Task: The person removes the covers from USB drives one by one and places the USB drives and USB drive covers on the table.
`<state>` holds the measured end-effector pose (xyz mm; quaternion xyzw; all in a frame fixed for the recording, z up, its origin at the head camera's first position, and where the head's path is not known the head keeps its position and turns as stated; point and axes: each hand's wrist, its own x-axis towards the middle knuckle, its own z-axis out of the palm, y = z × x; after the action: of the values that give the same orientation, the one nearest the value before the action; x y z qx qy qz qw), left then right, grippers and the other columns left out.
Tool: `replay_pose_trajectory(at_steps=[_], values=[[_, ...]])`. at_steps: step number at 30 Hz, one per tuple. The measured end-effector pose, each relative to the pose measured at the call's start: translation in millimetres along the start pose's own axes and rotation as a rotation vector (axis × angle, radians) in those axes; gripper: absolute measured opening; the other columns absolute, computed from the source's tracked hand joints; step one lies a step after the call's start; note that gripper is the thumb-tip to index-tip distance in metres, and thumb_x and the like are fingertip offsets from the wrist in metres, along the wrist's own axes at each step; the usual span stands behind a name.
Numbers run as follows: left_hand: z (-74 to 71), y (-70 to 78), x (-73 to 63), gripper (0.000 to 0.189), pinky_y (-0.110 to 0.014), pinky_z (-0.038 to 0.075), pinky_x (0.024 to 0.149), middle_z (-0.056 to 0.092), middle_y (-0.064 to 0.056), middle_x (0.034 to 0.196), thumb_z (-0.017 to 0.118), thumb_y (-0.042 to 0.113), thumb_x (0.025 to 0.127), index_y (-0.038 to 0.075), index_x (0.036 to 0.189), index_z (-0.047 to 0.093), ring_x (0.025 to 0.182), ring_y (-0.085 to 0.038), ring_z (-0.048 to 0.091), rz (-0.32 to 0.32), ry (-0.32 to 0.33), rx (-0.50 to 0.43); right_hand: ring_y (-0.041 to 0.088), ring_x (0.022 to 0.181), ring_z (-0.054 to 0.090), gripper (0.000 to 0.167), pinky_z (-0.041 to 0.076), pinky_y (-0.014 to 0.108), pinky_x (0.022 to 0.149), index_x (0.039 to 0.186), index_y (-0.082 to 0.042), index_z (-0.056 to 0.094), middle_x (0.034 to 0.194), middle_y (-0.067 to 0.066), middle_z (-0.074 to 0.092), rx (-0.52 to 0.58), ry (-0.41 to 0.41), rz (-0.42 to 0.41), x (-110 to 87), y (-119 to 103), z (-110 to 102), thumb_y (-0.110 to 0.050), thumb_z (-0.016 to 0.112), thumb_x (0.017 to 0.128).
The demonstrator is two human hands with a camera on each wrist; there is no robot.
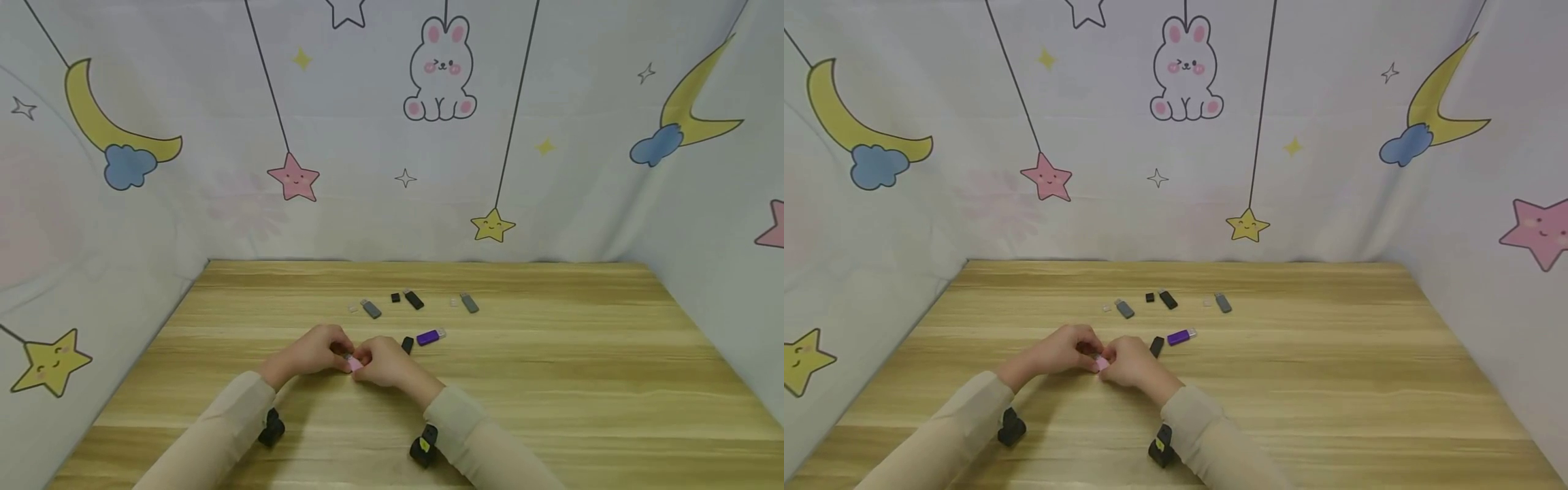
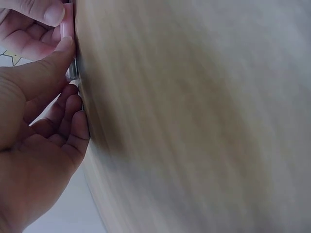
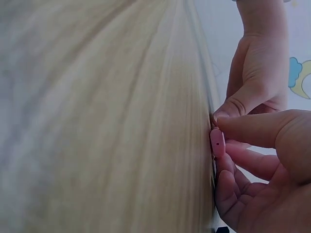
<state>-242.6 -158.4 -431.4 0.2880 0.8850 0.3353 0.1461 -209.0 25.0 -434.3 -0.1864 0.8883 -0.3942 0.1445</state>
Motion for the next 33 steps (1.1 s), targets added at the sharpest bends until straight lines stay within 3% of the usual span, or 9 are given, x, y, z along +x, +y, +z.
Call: replay_pose_trajectory(at_steps=[7,15,23,33], values=[[1.7,0.6,-2.2,0.020,-0.029,0.048,0.073,0.065,-0.003,0.087,0.081,0.007,0.075,0.002,0.090,0.070,0.081,-0.013,0.056,-0.039,0.006,-0.012,0.008,0.069,0.050,0.019,0.041,0.021,0.062,0.095,-0.001,0.070,0.075,-0.002,0.059,-0.020,0.011,-0.012,-0.4,-1.3,1.7,-0.007,0.077,0.078],[3.3,2.3,-6.0,0.016,-0.024,0.043,0.064,0.059,0.000,0.078,0.079,0.005,0.077,0.004,0.081,0.063,0.073,-0.011,0.050,-0.002,0.002,-0.043,0.008,0.069,0.051,0.017,0.043,0.021,0.063,0.096,-0.001,0.071,0.077,0.000,0.064,-0.010,0.003,-0.032,-0.7,-1.5,3.0,-0.008,0.074,0.081],[3.6,3.1,-8.5,0.016,-0.023,0.044,0.062,0.062,0.001,0.077,0.079,0.008,0.078,0.004,0.082,0.063,0.071,-0.009,0.051,0.001,-0.009,-0.065,0.008,0.069,0.051,0.012,0.042,0.022,0.064,0.095,-0.003,0.072,0.077,-0.002,0.064,-0.022,-0.020,-0.062,-0.3,2.1,1.0,-0.013,0.069,0.088],[2.1,18.2,-18.4,0.012,-0.024,0.048,0.068,0.065,0.001,0.080,0.076,0.007,0.081,0.006,0.084,0.064,0.074,-0.009,0.055,-0.001,0.002,-0.082,0.007,0.076,0.052,0.016,0.044,0.022,0.068,0.101,-0.009,0.073,0.086,-0.004,0.066,0.029,-0.067,-0.144,-9.8,8.4,-11.5,-0.021,0.066,0.092]])
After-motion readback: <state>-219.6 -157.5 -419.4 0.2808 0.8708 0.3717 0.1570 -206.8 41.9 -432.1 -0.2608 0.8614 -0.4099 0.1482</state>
